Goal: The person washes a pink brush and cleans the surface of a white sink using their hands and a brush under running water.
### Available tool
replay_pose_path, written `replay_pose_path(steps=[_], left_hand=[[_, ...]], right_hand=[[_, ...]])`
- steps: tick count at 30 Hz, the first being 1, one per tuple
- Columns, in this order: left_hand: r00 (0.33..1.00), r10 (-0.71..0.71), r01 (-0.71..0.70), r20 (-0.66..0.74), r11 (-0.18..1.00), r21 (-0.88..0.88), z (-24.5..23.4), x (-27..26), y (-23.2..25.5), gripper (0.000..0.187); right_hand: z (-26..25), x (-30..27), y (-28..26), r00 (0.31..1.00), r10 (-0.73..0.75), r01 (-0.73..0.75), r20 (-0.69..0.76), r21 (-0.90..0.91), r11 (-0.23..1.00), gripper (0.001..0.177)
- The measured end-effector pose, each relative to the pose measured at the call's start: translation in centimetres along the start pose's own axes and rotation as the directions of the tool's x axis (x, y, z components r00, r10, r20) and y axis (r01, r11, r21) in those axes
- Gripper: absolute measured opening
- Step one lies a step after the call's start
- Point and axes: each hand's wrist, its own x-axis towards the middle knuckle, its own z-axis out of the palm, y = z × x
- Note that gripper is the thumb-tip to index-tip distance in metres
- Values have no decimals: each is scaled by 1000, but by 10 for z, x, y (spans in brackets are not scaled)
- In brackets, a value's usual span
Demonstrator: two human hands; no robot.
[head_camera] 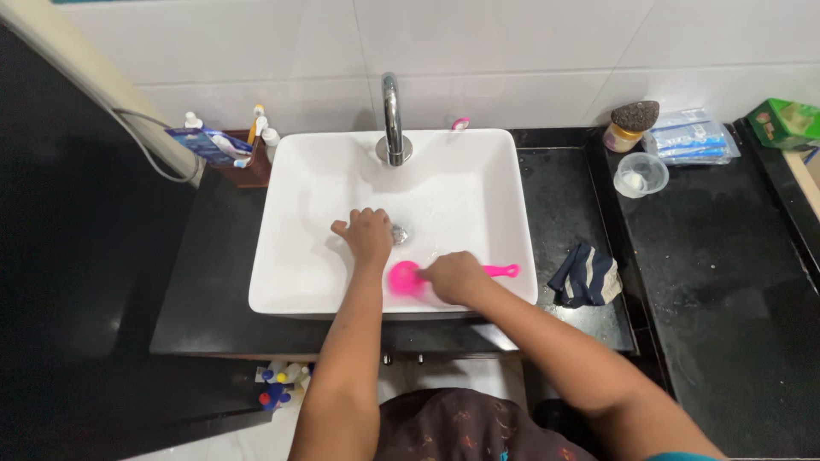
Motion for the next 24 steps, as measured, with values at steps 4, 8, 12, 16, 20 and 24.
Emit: replay_pose_path(steps=[4,8,12,16,20,24], left_hand=[[997,35,-30,70,997,-67,-4,-5,-9,11],[994,103,-105,-35,991,-78,-2,-6,3,14],[985,137,-147,-100,985,-95,-3,-6,11,12],[990,137,-138,45,990,11,-1,-7,4,16],[974,142,-157,177,985,74,-3,-5,7,16],[938,184,-246,293,950,191,-2,-3,19,9]], right_hand=[[-12,-31,73,971,237,-234,31,-76,969,44],[1,-40,90,930,332,-355,-161,-147,923,37],[27,-24,31,987,90,-94,-133,-21,995,47],[24,-27,31,985,37,-42,-170,-28,999,48],[4,-39,88,956,245,-264,-159,-113,958,35],[13,-39,85,940,282,-305,-192,-103,947,39]])
